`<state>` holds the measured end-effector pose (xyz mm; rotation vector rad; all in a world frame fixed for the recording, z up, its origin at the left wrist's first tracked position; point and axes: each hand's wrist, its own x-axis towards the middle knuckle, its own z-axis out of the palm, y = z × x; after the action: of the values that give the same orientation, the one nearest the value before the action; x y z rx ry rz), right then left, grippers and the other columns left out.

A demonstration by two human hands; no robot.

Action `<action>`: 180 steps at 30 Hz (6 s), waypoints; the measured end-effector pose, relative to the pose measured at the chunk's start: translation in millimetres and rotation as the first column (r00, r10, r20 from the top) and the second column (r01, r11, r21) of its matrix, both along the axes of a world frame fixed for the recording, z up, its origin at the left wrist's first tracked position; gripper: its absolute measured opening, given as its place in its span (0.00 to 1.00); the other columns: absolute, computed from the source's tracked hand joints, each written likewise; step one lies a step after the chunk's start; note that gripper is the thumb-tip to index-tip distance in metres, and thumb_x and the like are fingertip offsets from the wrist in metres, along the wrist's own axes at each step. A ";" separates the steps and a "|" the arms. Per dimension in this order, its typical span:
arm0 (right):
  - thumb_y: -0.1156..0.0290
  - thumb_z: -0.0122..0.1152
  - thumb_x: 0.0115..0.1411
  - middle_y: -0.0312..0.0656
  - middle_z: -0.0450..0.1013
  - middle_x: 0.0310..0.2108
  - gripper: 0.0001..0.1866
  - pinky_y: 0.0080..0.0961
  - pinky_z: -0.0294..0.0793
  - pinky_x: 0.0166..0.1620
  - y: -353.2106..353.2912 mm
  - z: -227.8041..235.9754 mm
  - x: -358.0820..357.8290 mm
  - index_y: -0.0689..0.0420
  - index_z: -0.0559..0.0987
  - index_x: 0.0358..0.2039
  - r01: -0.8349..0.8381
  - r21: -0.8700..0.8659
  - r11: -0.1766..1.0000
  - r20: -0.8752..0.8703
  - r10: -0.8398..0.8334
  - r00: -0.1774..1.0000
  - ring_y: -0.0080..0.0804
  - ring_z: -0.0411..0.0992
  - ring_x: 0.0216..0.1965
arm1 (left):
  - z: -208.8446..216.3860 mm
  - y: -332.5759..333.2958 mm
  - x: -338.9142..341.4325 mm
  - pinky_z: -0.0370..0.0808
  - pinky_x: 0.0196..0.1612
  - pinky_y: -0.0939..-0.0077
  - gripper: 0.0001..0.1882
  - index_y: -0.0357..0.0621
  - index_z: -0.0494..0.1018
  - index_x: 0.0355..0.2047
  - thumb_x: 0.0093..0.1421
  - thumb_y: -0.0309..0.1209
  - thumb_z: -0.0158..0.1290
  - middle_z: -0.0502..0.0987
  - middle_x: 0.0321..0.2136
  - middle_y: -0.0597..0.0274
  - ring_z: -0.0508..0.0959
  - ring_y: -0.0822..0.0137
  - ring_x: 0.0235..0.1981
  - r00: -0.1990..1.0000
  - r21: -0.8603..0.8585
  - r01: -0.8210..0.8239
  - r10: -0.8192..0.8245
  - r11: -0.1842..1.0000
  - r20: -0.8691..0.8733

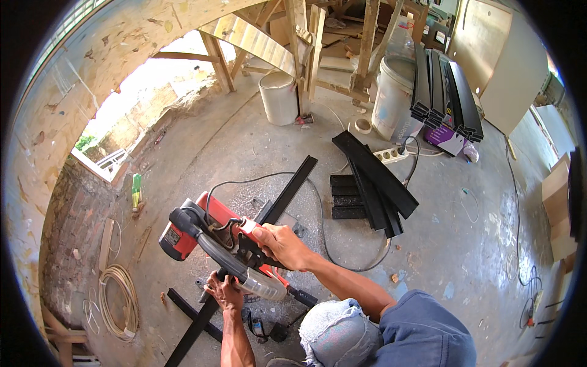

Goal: The person measures a black frame segment using a tape measure, marks it with a pen, and cuts it using a power miter saw.

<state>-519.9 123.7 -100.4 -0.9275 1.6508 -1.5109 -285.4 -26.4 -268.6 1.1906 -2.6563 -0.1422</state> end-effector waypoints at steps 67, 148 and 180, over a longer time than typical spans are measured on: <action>0.35 0.41 0.69 0.33 0.67 0.20 0.35 0.22 0.65 0.24 1.0 0.2 0.5 0.59 0.71 0.29 0.015 -0.005 1.000 0.003 -0.015 1.000 0.18 0.64 0.20 | -4.8 -2.6 0.4 0.51 0.62 0.40 0.12 0.48 0.81 0.35 0.47 0.31 0.64 0.64 0.56 0.48 0.62 0.48 0.60 1.000 -0.032 0.012 -0.013 0.999 -0.025; 0.36 0.42 0.69 0.42 0.72 0.21 0.38 0.33 0.71 0.30 7.3 -4.7 -2.2 0.66 0.76 0.35 -0.026 0.071 0.997 -0.027 0.028 0.999 0.27 0.70 0.24 | -3.4 -4.8 1.9 0.51 0.62 0.42 0.15 0.48 0.80 0.35 0.44 0.33 0.66 0.64 0.57 0.48 0.62 0.48 0.60 1.000 -0.013 0.021 -0.021 1.000 0.003; 0.37 0.42 0.70 0.33 0.65 0.16 0.33 0.23 0.63 0.21 15.9 -20.8 1.9 0.60 0.71 0.29 0.016 -0.048 0.999 -0.018 -0.016 1.000 0.19 0.62 0.18 | -2.1 -2.7 0.1 0.51 0.62 0.41 0.17 0.49 0.80 0.36 0.43 0.33 0.66 0.64 0.56 0.49 0.62 0.48 0.61 1.000 0.015 0.015 -0.015 1.000 -0.008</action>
<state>-518.0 139.5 -121.2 -0.9581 1.6452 -1.5628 -285.4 -29.1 -270.8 1.1730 -2.6624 -0.1694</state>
